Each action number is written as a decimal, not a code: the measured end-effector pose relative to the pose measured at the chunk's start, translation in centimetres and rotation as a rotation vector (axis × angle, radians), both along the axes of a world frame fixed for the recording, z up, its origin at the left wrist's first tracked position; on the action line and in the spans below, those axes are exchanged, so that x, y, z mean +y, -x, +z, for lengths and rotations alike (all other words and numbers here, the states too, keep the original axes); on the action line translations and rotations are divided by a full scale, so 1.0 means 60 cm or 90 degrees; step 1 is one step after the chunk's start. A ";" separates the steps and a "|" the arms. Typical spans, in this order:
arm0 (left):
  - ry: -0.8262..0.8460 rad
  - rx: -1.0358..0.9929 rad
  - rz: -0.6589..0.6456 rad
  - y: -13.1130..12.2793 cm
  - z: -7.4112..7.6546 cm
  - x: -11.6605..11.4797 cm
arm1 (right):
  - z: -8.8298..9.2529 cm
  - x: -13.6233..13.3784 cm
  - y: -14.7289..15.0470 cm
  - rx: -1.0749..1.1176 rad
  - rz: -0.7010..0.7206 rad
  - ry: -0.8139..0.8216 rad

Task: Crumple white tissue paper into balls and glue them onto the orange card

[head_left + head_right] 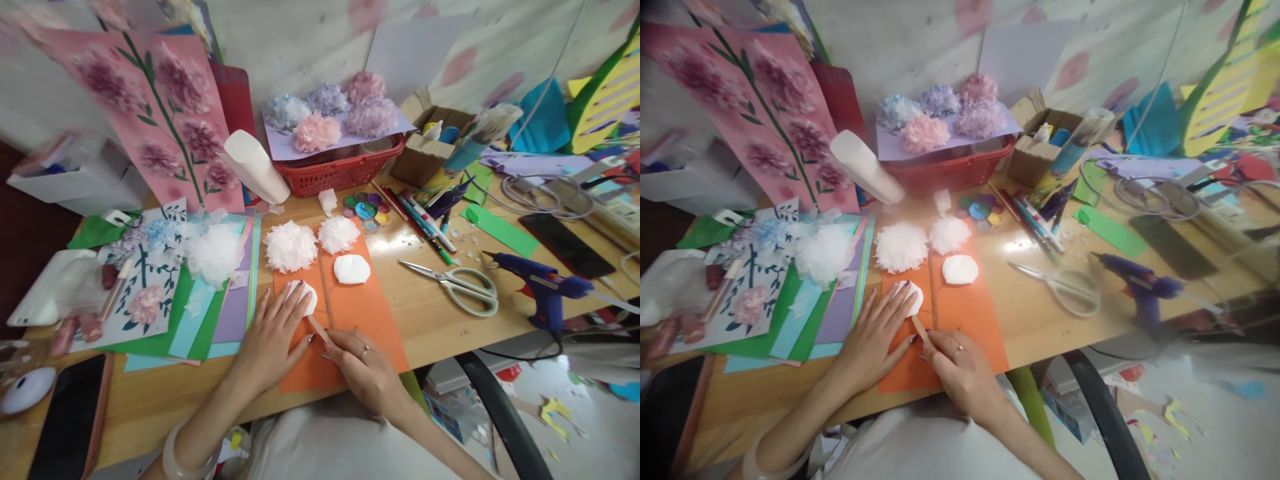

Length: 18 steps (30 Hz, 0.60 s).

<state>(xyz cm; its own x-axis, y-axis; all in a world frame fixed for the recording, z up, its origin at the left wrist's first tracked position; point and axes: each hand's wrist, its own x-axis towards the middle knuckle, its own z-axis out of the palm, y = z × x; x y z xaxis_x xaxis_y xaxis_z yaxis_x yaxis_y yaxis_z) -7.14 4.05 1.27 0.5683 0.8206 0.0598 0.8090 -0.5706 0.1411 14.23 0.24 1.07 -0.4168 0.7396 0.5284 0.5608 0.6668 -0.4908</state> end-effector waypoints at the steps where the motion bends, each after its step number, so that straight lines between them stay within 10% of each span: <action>1: -0.002 0.000 0.000 0.000 -0.001 0.000 | -0.004 -0.004 -0.006 0.004 0.004 -0.013; 18: -0.014 0.003 -0.013 -0.001 0.003 -0.001 | -0.003 -0.002 -0.007 0.017 -0.033 -0.009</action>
